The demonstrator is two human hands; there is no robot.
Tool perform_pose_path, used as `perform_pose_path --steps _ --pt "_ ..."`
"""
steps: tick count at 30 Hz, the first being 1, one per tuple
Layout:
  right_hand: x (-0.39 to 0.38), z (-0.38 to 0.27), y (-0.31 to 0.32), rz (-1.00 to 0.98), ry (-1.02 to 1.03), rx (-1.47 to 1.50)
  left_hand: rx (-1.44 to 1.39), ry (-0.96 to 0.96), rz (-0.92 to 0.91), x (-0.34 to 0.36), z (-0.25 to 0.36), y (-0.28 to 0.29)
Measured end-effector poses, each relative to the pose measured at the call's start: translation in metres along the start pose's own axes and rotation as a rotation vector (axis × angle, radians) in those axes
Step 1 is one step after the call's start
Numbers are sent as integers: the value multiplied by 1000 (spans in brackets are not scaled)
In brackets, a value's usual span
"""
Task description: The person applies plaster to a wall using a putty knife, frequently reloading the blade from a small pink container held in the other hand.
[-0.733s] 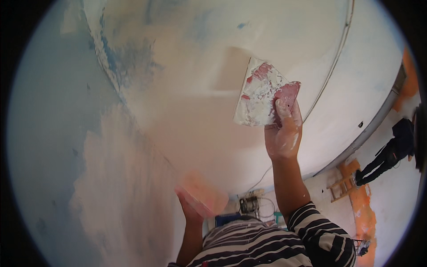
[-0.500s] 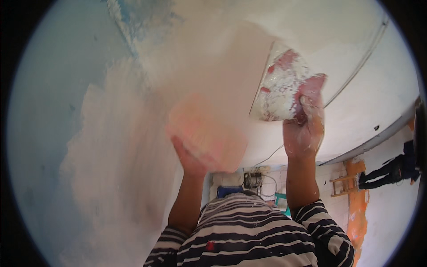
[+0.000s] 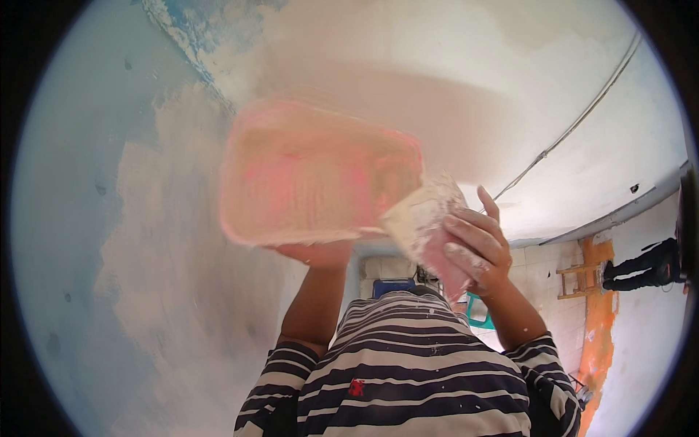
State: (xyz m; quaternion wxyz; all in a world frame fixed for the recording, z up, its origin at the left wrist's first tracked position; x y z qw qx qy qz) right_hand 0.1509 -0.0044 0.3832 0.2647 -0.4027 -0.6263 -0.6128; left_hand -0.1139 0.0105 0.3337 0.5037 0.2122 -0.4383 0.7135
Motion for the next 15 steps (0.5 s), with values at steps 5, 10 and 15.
perform_pose_path --steps 5,10,15 --pt "-44 53 12 -221 -201 -173 15 -6 -10 15 3 4" --pt "-8 40 34 124 -174 -150 58 -11 -40 23 2 -6" --pt "10 79 51 90 -387 5 124 -40 -73 37 9 -9"
Point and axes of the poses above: each hand's wrist, its own x-axis towards the middle knuckle, its own y-axis out of the back of the hand, z = x × y, the point moved 9 cm from there along x, towards the middle knuckle, and after that the axes turned 8 degrees about -z, right-handed, at the moved point
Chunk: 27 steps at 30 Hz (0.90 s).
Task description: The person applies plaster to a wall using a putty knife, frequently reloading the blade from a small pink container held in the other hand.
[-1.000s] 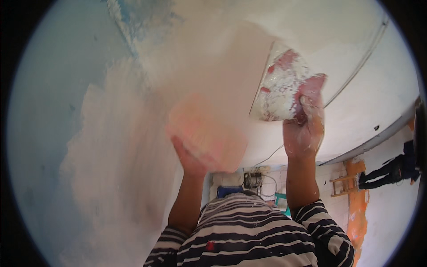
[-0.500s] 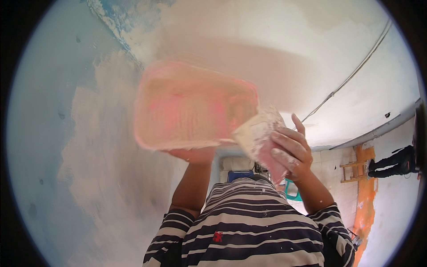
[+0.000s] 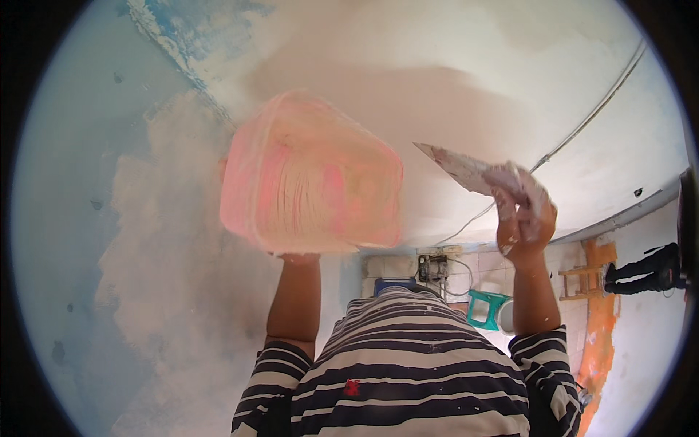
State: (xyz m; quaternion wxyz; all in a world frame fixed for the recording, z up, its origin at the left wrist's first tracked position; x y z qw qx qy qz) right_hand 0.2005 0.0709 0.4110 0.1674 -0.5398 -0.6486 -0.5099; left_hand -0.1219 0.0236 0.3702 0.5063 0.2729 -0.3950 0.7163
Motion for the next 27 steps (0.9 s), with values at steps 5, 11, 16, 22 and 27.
perform_pose_path --steps 5,11,16,22,27 --pt "32 13 5 -170 -29 140 113 -10 -145 20 -1 -28" --pt "38 16 -15 -375 -55 399 35 -17 -117 37 -10 -38" --pt "39 22 -32 -545 -182 583 173 98 -252 37 -15 -55" --pt "16 50 -67 -636 -482 835 272 93 -289 32 -25 -55" --pt "-15 81 -83 -571 -798 1292 126 178 -161 18 -27 -43"
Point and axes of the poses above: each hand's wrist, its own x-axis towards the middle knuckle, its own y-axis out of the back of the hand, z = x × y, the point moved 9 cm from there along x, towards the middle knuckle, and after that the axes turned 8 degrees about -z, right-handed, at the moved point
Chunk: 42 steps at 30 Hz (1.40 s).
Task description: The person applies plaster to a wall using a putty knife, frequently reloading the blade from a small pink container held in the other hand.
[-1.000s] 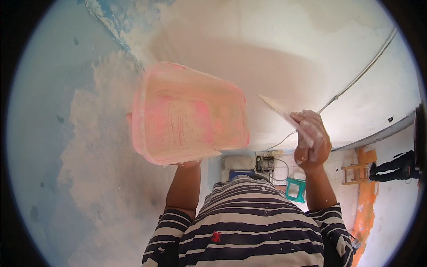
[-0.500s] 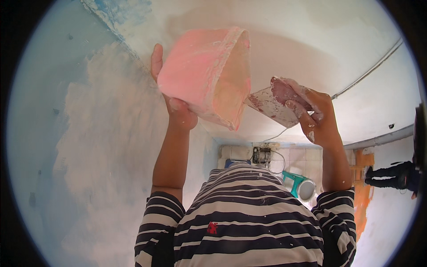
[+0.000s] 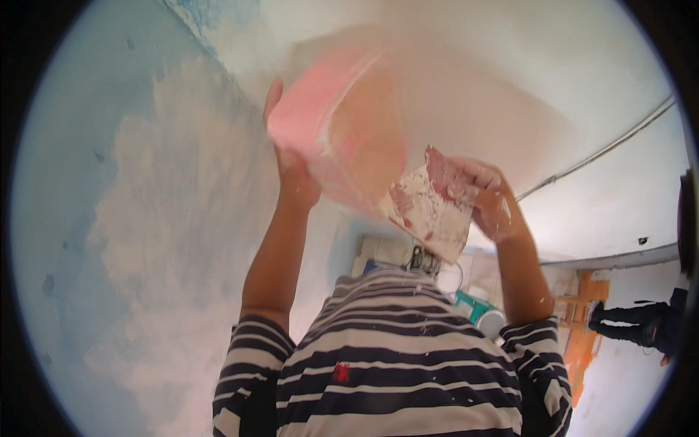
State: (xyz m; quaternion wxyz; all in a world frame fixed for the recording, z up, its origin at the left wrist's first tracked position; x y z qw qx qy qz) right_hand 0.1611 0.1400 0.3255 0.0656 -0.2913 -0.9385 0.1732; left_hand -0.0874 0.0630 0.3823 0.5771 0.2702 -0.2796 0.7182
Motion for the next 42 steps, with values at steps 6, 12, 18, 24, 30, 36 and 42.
perform_pose_path --steps 6,12,18,24,30,36,42 --pt "-19 -51 10 217 513 163 -294 171 231 -52 -50 37" --pt "-67 -173 -21 389 1163 -451 -478 278 291 -89 -77 35" --pt "-21 -205 -111 707 1302 -1715 -515 374 281 -107 -101 23" --pt "23 -191 -118 758 1399 -1845 -605 380 270 -114 -112 33" --pt "55 -160 -113 807 1349 -1989 -678 444 288 -132 -135 42" --pt "27 -173 -134 826 1460 -1917 -598 381 204 -123 -127 52" --pt "63 -144 -118 581 1369 -1905 -749 457 186 -122 -134 51"
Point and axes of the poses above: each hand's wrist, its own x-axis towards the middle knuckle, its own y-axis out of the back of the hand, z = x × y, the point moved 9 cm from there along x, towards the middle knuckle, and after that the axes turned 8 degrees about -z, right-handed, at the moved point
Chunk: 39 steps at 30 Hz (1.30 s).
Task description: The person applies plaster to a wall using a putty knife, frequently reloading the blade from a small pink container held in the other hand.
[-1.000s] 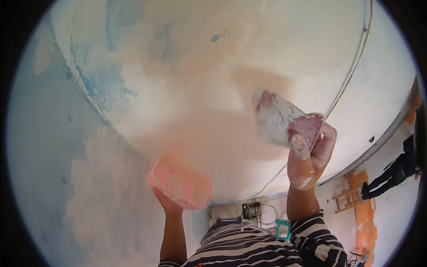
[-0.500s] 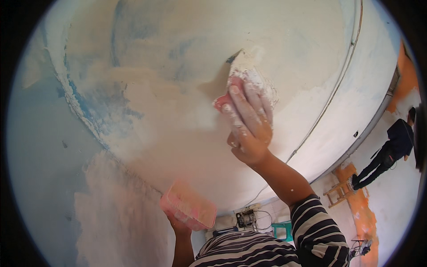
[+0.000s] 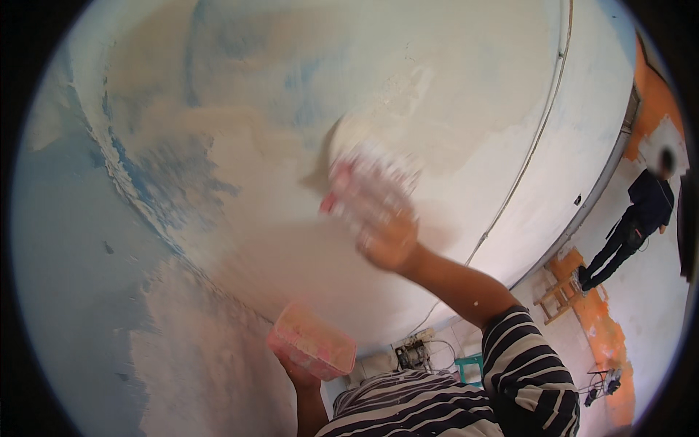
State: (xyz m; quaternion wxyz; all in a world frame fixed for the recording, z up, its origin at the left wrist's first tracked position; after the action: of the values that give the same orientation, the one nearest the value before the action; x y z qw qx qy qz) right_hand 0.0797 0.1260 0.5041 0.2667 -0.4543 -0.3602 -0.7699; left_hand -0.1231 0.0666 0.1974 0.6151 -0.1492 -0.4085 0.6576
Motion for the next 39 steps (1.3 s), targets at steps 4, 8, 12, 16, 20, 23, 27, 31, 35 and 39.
perform_pose_path --steps 4,8,12,16,20,23,27,31,35,39 --pt "22 -5 31 56 -60 -120 -101 29 -57 4 -3 19" --pt "30 28 27 156 -226 -123 -67 3 -64 6 3 19" --pt "11 -26 -6 -10 2 -8 -157 55 -114 7 9 1" --pt "28 18 47 304 -164 -71 -28 0 58 -8 16 7" --pt "4 1 -13 -2 -87 -95 -79 65 -2 -18 -5 37" --pt "2 -30 -6 6 -33 7 -57 36 16 -22 4 36" --pt "28 22 45 284 -199 -53 -60 -40 62 -28 26 22" --pt "6 -10 -15 -26 -90 -73 -79 12 77 -32 28 11" --pt "13 -46 -2 111 50 56 -112 -19 -56 -37 36 11" --pt "29 21 37 397 -212 34 -285 -18 -213 -47 24 29"
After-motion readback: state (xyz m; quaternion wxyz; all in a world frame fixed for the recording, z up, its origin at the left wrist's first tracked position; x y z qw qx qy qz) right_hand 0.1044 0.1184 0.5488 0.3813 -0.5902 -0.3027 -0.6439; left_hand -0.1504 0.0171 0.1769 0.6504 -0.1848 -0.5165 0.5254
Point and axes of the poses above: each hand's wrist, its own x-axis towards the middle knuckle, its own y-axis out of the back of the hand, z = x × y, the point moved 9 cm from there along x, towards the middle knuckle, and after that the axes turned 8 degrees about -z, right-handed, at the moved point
